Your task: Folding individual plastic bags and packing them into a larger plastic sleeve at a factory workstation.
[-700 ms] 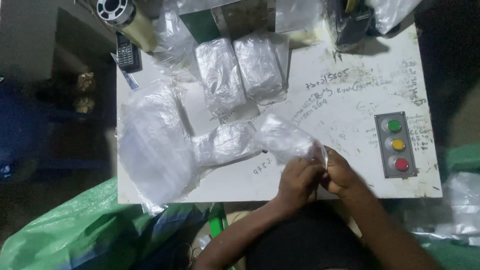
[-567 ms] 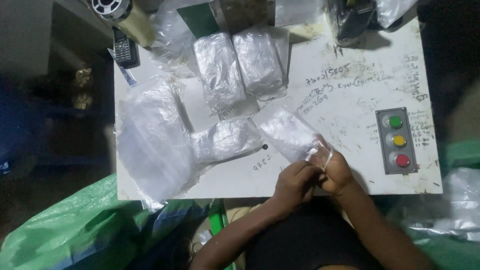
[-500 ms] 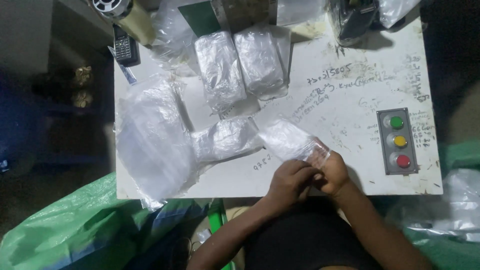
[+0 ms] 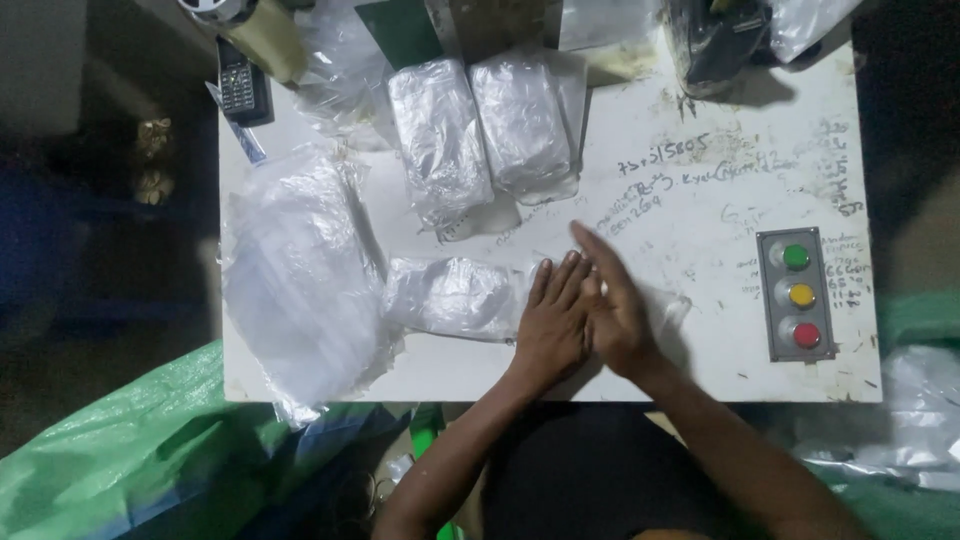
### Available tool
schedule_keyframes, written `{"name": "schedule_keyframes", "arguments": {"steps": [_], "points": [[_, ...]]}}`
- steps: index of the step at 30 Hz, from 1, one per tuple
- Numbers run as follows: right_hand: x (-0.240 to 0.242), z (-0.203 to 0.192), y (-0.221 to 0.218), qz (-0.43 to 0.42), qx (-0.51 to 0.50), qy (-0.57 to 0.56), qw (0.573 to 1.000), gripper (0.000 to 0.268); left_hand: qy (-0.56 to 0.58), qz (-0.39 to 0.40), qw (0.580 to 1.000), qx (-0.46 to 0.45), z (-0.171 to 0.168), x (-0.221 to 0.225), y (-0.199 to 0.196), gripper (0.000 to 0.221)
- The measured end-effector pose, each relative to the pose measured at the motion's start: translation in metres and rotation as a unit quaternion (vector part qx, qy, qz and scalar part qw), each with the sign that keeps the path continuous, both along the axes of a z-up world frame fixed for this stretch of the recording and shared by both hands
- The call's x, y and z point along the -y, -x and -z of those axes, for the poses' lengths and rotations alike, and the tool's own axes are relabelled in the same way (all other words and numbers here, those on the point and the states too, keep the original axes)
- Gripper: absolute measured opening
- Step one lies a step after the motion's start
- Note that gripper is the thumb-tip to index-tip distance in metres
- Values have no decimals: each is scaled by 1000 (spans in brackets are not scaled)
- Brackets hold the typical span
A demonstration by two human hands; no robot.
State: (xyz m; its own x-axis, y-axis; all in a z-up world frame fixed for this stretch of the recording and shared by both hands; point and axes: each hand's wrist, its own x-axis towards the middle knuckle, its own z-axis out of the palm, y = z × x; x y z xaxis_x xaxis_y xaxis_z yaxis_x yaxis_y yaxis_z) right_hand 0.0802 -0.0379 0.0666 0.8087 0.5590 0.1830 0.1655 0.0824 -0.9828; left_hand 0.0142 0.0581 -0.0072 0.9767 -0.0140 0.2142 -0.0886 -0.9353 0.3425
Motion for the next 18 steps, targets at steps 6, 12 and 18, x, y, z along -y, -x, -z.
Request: {"name": "schedule_keyframes", "arguments": {"steps": [6,12,18], "points": [[-6,78,-20,24,166,117,979,60,-14,-17,997,-69,-10,-4,-10,64],[46,84,-68,23,-335,-136,932,47,106,125,979,122,41,10,16,40],[98,16,-60,34,-72,162,984,73,377,75,922,52,-29,19,7,15]]}}
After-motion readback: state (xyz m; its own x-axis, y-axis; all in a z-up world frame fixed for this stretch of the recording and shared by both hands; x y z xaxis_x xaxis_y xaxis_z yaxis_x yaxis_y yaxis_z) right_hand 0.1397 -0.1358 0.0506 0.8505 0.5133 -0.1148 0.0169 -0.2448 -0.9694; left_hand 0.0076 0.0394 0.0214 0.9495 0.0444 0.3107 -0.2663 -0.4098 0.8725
